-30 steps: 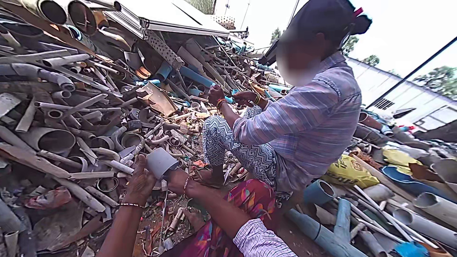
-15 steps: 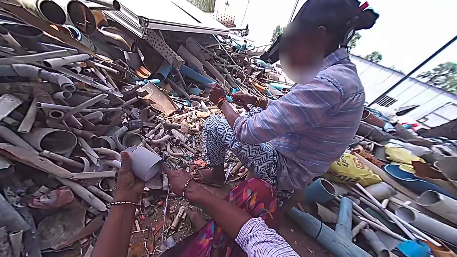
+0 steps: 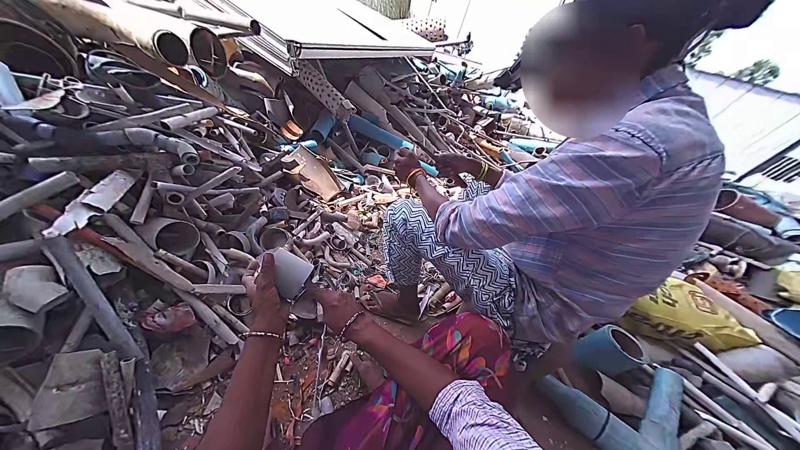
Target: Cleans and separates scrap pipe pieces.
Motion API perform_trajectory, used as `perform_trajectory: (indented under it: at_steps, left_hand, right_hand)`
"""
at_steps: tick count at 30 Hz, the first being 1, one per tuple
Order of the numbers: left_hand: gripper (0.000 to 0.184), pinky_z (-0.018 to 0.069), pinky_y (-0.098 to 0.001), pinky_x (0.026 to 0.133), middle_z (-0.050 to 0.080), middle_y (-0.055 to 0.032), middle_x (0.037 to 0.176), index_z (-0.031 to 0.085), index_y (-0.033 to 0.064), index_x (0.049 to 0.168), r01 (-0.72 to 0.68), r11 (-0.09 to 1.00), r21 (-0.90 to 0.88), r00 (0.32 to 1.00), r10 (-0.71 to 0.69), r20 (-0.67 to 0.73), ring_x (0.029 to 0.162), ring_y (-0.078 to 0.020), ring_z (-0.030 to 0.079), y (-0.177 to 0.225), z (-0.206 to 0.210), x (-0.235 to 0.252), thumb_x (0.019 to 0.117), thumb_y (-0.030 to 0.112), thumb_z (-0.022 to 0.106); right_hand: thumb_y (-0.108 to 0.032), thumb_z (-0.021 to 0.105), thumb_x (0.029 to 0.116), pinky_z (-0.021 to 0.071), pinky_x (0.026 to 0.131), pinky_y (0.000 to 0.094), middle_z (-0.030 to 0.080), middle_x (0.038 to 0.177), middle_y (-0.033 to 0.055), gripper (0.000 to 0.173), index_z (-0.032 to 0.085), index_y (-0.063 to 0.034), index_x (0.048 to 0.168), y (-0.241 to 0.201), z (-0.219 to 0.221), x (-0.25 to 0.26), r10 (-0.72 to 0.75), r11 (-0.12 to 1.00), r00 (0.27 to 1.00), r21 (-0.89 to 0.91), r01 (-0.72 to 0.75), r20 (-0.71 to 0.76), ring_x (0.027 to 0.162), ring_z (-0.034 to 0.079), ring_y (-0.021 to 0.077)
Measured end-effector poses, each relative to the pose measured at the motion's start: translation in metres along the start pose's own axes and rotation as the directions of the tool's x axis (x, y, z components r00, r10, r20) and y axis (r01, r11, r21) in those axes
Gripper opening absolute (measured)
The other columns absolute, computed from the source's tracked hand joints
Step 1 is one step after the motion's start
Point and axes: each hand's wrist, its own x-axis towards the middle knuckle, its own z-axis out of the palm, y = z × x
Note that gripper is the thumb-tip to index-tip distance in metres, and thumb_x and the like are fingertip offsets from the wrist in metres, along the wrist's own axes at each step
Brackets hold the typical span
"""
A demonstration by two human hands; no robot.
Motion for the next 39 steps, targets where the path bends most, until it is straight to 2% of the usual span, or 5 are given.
perform_trajectory:
  at_steps: [7, 17, 21, 27, 39]
  left_hand:
    - [0.086, 0.0511, -0.0423, 0.099, 0.051, -0.0181, 0.142, 0.029, 0.0065, 0.153, -0.343, 0.927, 0.154, 0.869, 0.375, -0.322, 0.12, -0.0227, 0.057, 0.084, -0.023, -0.018, 0.0895, 0.032, 0.08]
    - [0.09, 0.0583, -0.0363, 0.086, 0.065, -0.0257, 0.123, 0.047, -0.014, 0.14, -0.751, 0.06, 0.658, 0.384, 0.849, 0.362, 0.103, -0.0253, 0.068, 0.308, -0.035, -0.109, 0.0676, 0.015, 0.094]
    - [0.095, 0.0541, -0.0416, 0.094, 0.067, -0.017, 0.127, 0.048, -0.0017, 0.145, -0.233, -0.279, 0.931, 0.616, 0.699, 0.364, 0.11, -0.0263, 0.067, 0.353, -0.116, -0.175, 0.0747, 0.049, 0.086]
    - [0.086, 0.0476, -0.065, 0.093, 0.067, -0.029, 0.113, 0.049, 0.0018, 0.145, 0.528, -0.1, 0.843, 0.793, 0.414, -0.448, 0.109, -0.0474, 0.064, 0.317, -0.249, -0.25, 0.0851, 0.057, 0.078]
    - [0.058, 0.0479, -0.0638, 0.094, 0.069, -0.0271, 0.116, 0.052, -0.0014, 0.143, 0.354, 0.036, 0.935, 0.915, 0.196, -0.354, 0.104, -0.0434, 0.068, 0.304, -0.255, -0.227, 0.1051, 0.042, 0.057]
  right_hand:
    - [-0.007, 0.039, 0.1067, 0.0488, 0.097, 0.0614, 0.069, 0.119, 0.0294, 0.06, 0.024, -0.013, 0.165, -0.012, -0.001, 0.003, -0.037, 0.998, 0.997, -0.053, 0.033, -0.062, 0.109, 0.067, 0.0489]
    - [-0.006, 0.054, 0.1025, 0.0425, 0.098, 0.0725, 0.058, 0.128, 0.0431, 0.069, 0.023, -0.0073, 0.164, 0.022, 0.045, 0.041, -0.037, 0.996, 0.999, -0.078, 0.035, -0.018, 0.117, 0.057, 0.0634]
    - [-0.007, 0.048, 0.1016, 0.0456, 0.095, 0.0721, 0.063, 0.125, 0.0393, 0.06, 0.032, 0.0022, 0.159, 0.041, 0.062, 0.049, -0.106, 0.991, 0.99, -0.094, 0.098, -0.091, 0.112, 0.062, 0.0606]
    - [-0.003, 0.053, 0.0969, 0.0436, 0.096, 0.0717, 0.059, 0.13, 0.0404, 0.077, 0.017, -0.0083, 0.165, 0.042, 0.048, 0.033, -0.093, 0.986, 0.993, -0.135, 0.102, 0.071, 0.114, 0.06, 0.0613]
    - [-0.008, 0.05, 0.1043, 0.0402, 0.097, 0.074, 0.06, 0.126, 0.0429, 0.066, 0.022, -0.0073, 0.164, 0.036, 0.043, 0.029, 0.006, 1.0, 0.999, 0.016, -0.005, -0.048, 0.113, 0.058, 0.0638]
